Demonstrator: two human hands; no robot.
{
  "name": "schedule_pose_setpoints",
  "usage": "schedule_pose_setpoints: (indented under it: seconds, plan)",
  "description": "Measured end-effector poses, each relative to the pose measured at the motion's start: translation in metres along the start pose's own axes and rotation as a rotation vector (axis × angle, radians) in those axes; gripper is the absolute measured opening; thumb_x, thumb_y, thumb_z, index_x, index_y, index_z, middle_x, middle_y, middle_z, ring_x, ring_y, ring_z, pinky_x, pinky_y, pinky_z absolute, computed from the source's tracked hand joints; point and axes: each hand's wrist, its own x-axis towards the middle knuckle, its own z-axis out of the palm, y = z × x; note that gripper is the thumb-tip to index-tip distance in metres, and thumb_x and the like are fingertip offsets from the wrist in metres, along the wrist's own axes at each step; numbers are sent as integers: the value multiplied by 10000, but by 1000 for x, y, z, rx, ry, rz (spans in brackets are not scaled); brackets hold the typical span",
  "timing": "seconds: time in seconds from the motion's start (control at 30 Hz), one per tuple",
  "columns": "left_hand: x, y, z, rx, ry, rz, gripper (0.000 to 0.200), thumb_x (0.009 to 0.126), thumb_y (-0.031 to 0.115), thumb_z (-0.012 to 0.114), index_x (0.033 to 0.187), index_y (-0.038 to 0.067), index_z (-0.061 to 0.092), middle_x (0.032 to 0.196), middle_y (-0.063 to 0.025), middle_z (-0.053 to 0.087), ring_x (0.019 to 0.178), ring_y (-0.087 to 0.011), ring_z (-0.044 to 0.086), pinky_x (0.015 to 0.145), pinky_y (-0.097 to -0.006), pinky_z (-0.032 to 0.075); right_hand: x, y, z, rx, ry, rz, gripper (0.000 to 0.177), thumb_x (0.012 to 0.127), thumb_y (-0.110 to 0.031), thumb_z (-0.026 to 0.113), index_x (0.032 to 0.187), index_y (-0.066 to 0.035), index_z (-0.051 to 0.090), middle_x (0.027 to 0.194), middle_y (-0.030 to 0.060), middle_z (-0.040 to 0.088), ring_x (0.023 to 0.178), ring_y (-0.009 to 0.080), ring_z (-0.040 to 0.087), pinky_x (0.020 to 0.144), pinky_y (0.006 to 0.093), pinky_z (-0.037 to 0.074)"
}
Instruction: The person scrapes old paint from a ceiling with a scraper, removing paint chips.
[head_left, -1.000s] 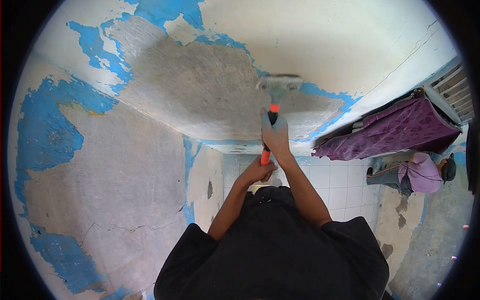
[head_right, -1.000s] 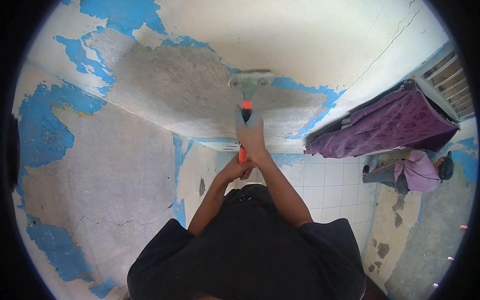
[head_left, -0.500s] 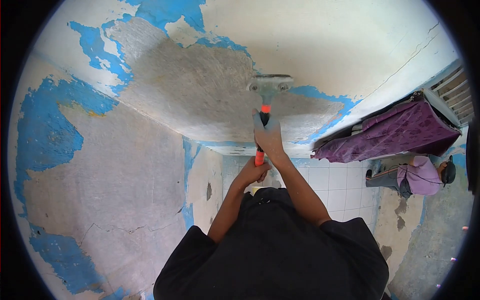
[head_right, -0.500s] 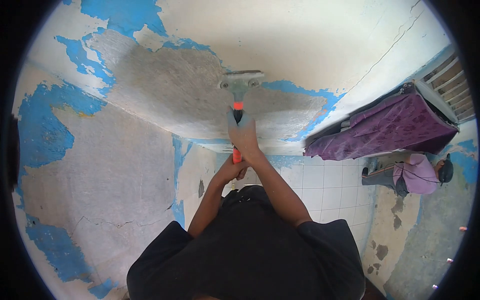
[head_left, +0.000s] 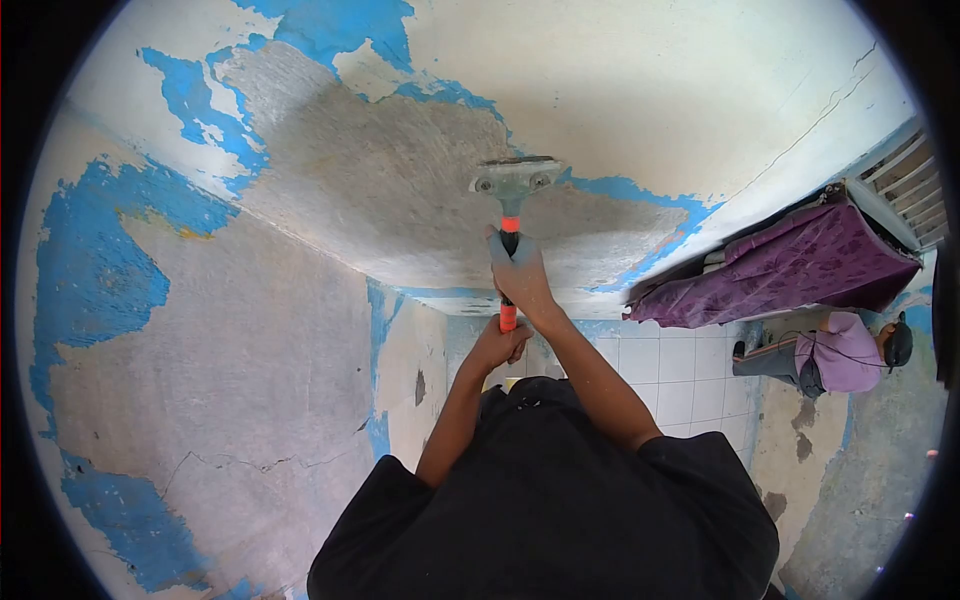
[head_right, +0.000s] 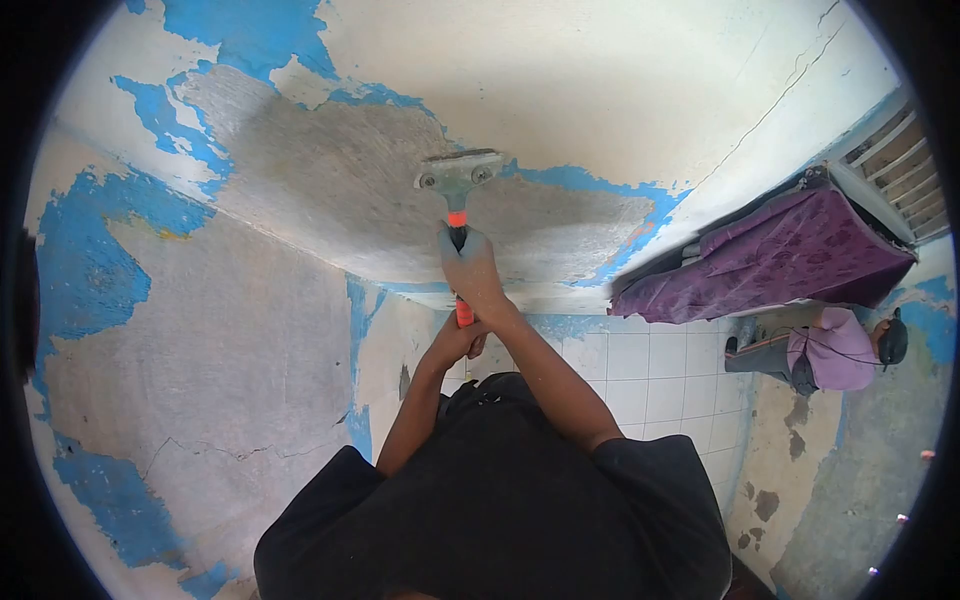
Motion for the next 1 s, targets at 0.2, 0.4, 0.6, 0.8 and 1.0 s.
schedule_pose_setpoints:
  seconds: [0.2, 0.4, 0.6, 0.8, 1.0]
  plan:
    - [-4, -52, -4, -97, -50, -136, 293, 815, 121, 610, 576, 72, 449, 465, -35, 433, 359, -137, 411, 358, -294, 312, 1, 82, 3, -73, 17, 68, 384, 930, -330, 559, 693, -41, 470, 454, 16, 453, 335, 133, 442, 343, 290, 358]
    - [-8, -14, 4, -39, -20, -65, 299, 814, 123, 614, 576, 75, 440, 466, -33, 422, 357, -137, 401, 358, -291, 304, -3, 23, 4, -55, 6, -8, 384, 930, -321, 558, 690, -35, 469, 458, 20, 457, 341, 134, 455, 346, 293, 367]
    - [-2, -43, -3, -79, -11, -68, 297, 819, 130, 606, 571, 69, 455, 457, -35, 429, 356, -140, 418, 352, -290, 305, 4, 69, 6, -105, 50, 1, 388, 931, -311, 555, 674, -32, 471, 457, 24, 459, 346, 130, 468, 344, 296, 370]
    - [-13, -29, 3, -110, -30, -78, 291, 820, 132, 610, 583, 75, 451, 451, -27, 415, 359, -137, 415, 354, -283, 299, -3, 42, 8, -169, 44, 9, 391, 918, -274, 545, 693, 43, 501, 499, 86, 473, 423, 144, 480, 423, 350, 393]
    - [-12, -12, 9, -92, -1, -17, 273, 821, 137, 612, 613, 79, 444, 465, -19, 404, 358, -131, 387, 357, -281, 287, -1, 34, 10, -107, 31, -42, 402, 933, -310, 554, 654, -36, 462, 466, 16, 438, 343, 128, 447, 346, 302, 360]
